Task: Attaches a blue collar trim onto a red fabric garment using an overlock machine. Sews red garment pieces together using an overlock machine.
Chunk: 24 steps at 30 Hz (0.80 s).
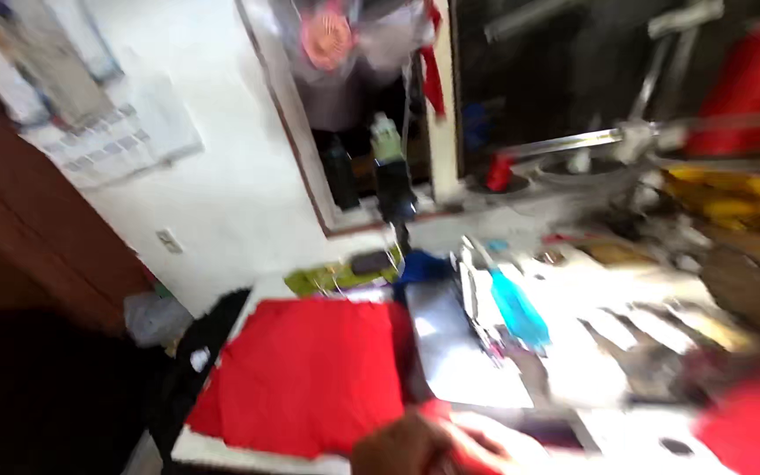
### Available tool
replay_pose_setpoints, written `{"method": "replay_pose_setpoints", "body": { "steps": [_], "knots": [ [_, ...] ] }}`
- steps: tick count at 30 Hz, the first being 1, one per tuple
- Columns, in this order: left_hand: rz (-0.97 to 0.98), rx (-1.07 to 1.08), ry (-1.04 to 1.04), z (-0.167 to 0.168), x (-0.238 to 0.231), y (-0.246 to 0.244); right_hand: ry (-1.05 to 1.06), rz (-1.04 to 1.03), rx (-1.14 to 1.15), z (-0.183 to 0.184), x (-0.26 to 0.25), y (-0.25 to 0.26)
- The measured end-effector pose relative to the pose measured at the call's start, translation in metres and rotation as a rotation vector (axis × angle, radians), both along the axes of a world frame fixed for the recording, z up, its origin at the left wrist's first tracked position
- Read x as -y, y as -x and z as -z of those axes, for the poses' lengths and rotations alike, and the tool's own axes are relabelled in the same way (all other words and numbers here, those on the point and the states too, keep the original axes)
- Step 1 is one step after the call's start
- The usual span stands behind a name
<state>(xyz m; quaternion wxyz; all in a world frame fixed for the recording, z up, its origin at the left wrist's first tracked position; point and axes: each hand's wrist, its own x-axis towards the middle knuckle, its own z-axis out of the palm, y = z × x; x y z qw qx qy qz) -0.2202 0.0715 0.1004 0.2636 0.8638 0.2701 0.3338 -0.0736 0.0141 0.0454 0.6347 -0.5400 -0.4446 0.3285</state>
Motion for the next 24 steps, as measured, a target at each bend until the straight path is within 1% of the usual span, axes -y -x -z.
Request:
{"method": "replay_pose_setpoints", "body": {
  "steps": [2, 3, 4, 7, 9, 13, 16, 19, 22, 24],
  "knots": [
    [-0.016, -0.021, 0.166, 0.035, -0.01, -0.001, 0.044, 0.097, -0.108, 0.025, 0.007, 0.004],
    [-0.007, 0.0, 0.22, 0.046, -0.012, 0.001, 0.098, 0.122, -0.166, 0.031, 0.009, 0.006],
    [0.011, 0.02, 0.24, 0.049, -0.013, 0.003, 0.144, 0.133, -0.206, 0.033, 0.011, 0.008],
    [0.068, 0.039, 0.218, 0.046, -0.014, 0.0, 0.154, 0.128, -0.22, 0.033, 0.016, 0.007],
    [0.049, 0.039, 0.199, 0.051, -0.02, -0.003, 0.134, 0.123, -0.228, 0.034, 0.015, 0.007],
    [0.018, 0.036, 0.179, 0.062, -0.025, -0.001, 0.163, 0.09, -0.276, 0.038, 0.018, 0.007],
    [0.043, -0.033, 0.11, 0.06, -0.027, -0.001, 0.182, 0.086, -0.304, 0.039, 0.017, 0.008],
    [0.01, -0.107, 0.002, 0.061, -0.032, 0.001, 0.185, 0.085, -0.352, 0.04, 0.014, 0.009],
    [-0.013, -0.052, 0.026, 0.062, -0.032, 0.001, 0.204, 0.089, -0.33, 0.041, 0.015, 0.01],
    [-0.051, 0.001, 0.07, 0.06, -0.029, -0.001, 0.176, 0.083, -0.318, 0.042, 0.016, 0.012]
  ]
}}
